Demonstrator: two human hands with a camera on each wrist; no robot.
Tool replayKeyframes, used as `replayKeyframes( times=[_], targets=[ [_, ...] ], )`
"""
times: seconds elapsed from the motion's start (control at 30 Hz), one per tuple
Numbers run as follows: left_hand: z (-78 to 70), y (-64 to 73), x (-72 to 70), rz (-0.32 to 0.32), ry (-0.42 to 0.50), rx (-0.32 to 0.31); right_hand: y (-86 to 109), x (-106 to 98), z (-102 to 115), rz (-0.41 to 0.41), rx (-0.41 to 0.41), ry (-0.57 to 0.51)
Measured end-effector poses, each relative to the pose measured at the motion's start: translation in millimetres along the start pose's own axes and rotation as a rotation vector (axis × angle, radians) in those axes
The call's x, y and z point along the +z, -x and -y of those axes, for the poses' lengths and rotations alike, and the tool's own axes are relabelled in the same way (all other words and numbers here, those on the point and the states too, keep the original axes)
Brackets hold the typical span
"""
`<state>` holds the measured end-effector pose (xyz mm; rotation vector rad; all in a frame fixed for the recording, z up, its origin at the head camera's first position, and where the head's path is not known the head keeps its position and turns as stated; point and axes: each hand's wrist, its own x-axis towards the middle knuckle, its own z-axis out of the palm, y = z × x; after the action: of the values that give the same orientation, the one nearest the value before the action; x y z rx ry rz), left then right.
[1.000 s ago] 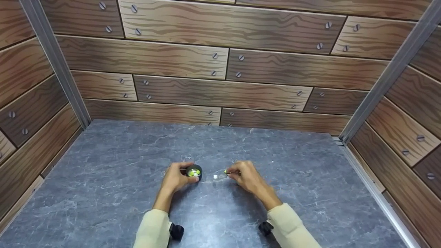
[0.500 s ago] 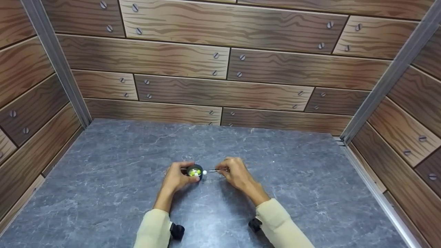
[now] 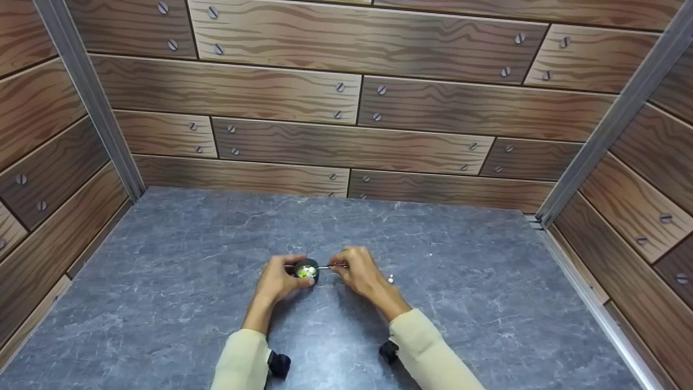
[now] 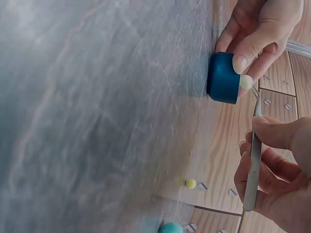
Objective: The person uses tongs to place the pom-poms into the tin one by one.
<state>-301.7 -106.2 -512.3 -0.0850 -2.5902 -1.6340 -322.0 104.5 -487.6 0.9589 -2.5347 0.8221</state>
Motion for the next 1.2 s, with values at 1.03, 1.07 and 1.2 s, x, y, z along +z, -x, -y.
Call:
replayKeyframes(
  times=[1.03, 1.07, 1.2],
  targets=[
    [0.3, 0.9, -0.2, 0.004, -0.022, 0.005, 0.3, 0.9, -7.2, 0.010, -0.001, -0.045],
    [0.3, 0.9, -0.2, 0.002, -0.026, 0.008, 1.2, -0.8, -8.3, 0.009, 0.001, -0.045],
    [0.5, 0.7, -0.1, -0.005, -0.025, 0.001, 4.8, -7.6, -13.2, 0.000, -0.004, -0.030]
  ],
)
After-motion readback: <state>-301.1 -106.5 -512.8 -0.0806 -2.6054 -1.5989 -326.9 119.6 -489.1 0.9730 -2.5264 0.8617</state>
